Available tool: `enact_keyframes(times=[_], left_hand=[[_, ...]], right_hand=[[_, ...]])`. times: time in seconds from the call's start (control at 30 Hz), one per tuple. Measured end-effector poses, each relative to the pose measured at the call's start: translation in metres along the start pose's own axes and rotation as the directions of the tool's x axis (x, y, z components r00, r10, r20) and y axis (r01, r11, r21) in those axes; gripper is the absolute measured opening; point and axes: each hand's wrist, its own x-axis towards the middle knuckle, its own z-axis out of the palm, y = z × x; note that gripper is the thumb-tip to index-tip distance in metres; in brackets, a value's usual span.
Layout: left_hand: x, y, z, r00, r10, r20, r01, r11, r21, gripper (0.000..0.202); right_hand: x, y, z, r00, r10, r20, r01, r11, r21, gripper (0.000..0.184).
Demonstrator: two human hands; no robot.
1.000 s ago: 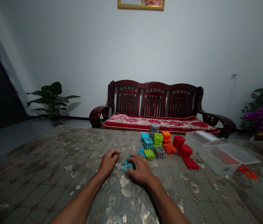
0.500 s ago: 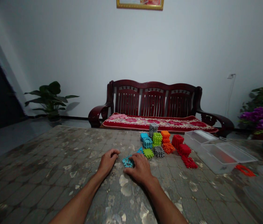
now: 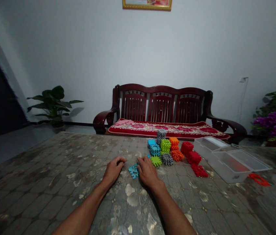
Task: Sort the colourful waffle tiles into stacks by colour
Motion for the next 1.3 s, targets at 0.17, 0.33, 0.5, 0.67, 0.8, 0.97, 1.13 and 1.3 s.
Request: enact_keyframes(times=[0.17, 0.33, 0.5, 0.67, 0.8, 0.97, 1.13, 1.3], left_hand=[[0.0, -0.001, 0.0, 1.0, 0.009, 0.004, -0.009, 1.0, 0.007, 0.025], [0.0, 0.0, 0.0, 1.0, -0.003, 0.003, 0.003, 1.0, 0.011, 0.025], [-0.001, 0.002, -0.001, 1.0, -0.016, 0.008, 0.016, 1.0, 0.012, 0.026], [-0.001, 0.003, -0.002, 1.0, -0.002, 0.007, 0.002, 1.0, 0.006, 0.025], [-0.001, 0.002, -0.002, 1.0, -0.003, 0.002, 0.003, 1.0, -0.001, 0.025], [0.0, 0.001, -0.001, 1.0, -0.019, 0.004, 0.019, 1.0, -0.011, 0.025], [-0.001, 0.001, -0.001, 1.0, -0.016, 0.003, 0.016, 1.0, -0.021, 0.024], [-0.001, 0.003, -0.001, 1.0, -0.018, 0.002, 0.018, 1.0, -0.018, 0.024]], right_hand=[[0.002, -0.004, -0.001, 0.999, 0.044, 0.03, -0.042, 0.996, -0.073, 0.024], [0.0, 0.003, 0.002, 0.99, 0.134, -0.046, -0.127, 0.983, 0.133, 0.019], [0.003, 0.008, 0.004, 0.961, 0.193, -0.198, -0.102, 0.913, 0.396, 0.012], [0.005, 0.015, 0.004, 0.967, 0.122, -0.225, 0.017, 0.847, 0.532, 0.019], [0.002, 0.018, 0.006, 0.967, 0.12, -0.225, -0.003, 0.887, 0.461, 0.041], [-0.005, 0.013, 0.005, 0.97, 0.07, -0.232, -0.007, 0.965, 0.263, 0.042], [-0.012, 0.005, 0.0, 0.995, 0.056, -0.079, -0.05, 0.996, 0.08, 0.031], [-0.01, 0.012, -0.009, 0.999, -0.008, 0.04, 0.004, 0.995, 0.103, 0.041]])
